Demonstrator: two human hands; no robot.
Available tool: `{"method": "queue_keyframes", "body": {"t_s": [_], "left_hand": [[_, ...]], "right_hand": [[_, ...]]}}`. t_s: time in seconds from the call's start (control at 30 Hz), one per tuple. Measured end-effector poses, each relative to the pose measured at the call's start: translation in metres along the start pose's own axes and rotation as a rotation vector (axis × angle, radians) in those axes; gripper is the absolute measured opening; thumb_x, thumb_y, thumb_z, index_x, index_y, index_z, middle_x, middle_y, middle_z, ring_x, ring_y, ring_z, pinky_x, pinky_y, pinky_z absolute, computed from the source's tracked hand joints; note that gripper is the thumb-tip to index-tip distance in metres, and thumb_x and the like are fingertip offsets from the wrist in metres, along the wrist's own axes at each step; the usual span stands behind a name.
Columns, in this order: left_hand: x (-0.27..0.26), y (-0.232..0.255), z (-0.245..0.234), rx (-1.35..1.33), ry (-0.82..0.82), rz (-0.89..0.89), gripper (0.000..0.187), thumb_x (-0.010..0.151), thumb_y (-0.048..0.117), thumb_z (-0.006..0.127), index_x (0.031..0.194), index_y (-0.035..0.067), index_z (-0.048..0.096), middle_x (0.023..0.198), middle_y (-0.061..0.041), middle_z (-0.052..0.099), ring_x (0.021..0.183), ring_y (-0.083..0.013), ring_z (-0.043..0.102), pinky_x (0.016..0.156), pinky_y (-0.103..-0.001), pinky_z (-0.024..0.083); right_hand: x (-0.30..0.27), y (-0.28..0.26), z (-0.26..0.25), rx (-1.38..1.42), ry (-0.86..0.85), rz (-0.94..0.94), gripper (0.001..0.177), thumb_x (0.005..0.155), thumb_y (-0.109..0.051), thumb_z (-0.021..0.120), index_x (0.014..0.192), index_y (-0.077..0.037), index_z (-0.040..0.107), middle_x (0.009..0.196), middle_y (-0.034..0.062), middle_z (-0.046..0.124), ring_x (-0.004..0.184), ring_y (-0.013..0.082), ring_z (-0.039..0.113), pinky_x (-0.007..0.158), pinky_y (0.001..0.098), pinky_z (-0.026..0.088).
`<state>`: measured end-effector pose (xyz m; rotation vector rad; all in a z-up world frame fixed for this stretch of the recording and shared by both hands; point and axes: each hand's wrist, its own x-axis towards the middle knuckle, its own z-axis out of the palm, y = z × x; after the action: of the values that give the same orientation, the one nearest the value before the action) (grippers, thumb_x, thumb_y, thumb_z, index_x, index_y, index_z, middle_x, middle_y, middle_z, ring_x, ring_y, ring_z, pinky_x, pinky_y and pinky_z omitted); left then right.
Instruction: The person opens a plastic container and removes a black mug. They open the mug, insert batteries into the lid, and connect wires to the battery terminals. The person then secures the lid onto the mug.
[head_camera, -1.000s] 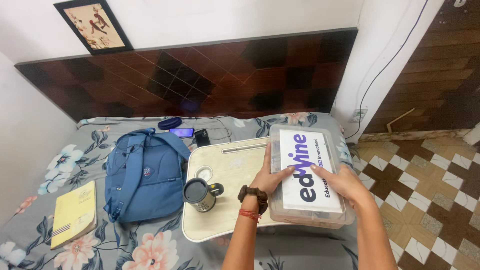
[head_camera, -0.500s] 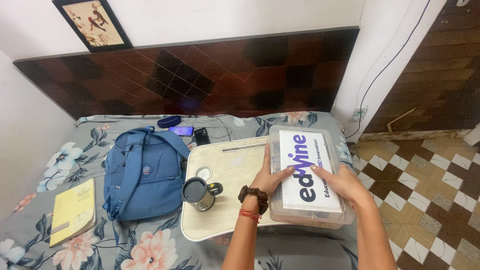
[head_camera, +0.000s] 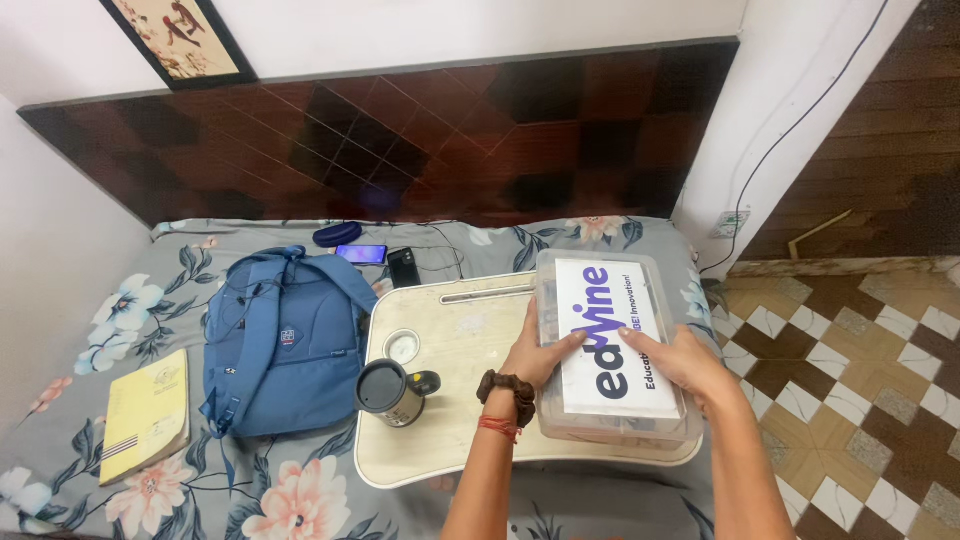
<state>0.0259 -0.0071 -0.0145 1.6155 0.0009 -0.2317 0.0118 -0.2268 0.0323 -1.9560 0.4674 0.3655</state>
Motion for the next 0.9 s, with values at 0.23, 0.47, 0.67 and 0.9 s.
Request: {"method": "queue_keyframes", "body": {"t_s": [0.23, 0.47, 0.67, 0.9], "left_hand": [[0.028, -0.033, 0.001, -0.062, 0.042, -0.092, 0.112, 0.077, 0.030, 0.082, 0.162, 0.009, 0.011, 0.142, -0.020, 0.061, 0.126, -0.0270, 0.065, 0.103, -0.036, 0.053], [0.049, -0.062, 0.005, 0.019, 0.065, -0.019, 0.118, 0.080, 0.032, 0.083, 0.166, 0.014, 0.004, 0.157, -0.022, 0.044, 0.142, -0.0279, 0.048, 0.115, -0.037, 0.041], [0.074, -0.100, 0.004, 0.038, -0.015, -0.018, 0.116, 0.081, 0.029, 0.084, 0.167, 0.016, 0.006, 0.166, -0.019, 0.033, 0.150, -0.0264, 0.037, 0.120, -0.038, 0.033], [0.089, -0.133, 0.000, 0.000, -0.107, -0.148, 0.111, 0.080, 0.025, 0.083, 0.165, 0.029, 0.012, 0.165, -0.016, 0.036, 0.150, -0.0266, 0.039, 0.118, -0.040, 0.038]], "right_hand": [[0.052, 0.016, 0.007, -0.038, -0.024, 0.063, 0.090, 0.076, -0.048, 0.081, 0.132, 0.017, 0.052, 0.099, 0.0336, 0.075, 0.077, 0.0348, 0.078, 0.067, 0.0432, 0.062], [0.102, 0.045, 0.009, 0.059, -0.139, -0.008, 0.090, 0.068, -0.049, 0.082, 0.129, 0.014, 0.059, 0.104, 0.0301, 0.077, 0.087, 0.0339, 0.079, 0.073, 0.0399, 0.062], [0.140, 0.084, 0.020, -0.005, -0.102, 0.143, 0.117, 0.065, -0.048, 0.088, 0.148, 0.011, 0.031, 0.118, 0.0365, 0.069, 0.098, 0.0380, 0.076, 0.081, 0.0470, 0.062], [0.162, 0.128, 0.039, -0.063, -0.132, 0.203, 0.123, 0.061, -0.049, 0.091, 0.143, 0.019, 0.028, 0.114, 0.0345, 0.071, 0.100, 0.0382, 0.078, 0.078, 0.0507, 0.065]]}}
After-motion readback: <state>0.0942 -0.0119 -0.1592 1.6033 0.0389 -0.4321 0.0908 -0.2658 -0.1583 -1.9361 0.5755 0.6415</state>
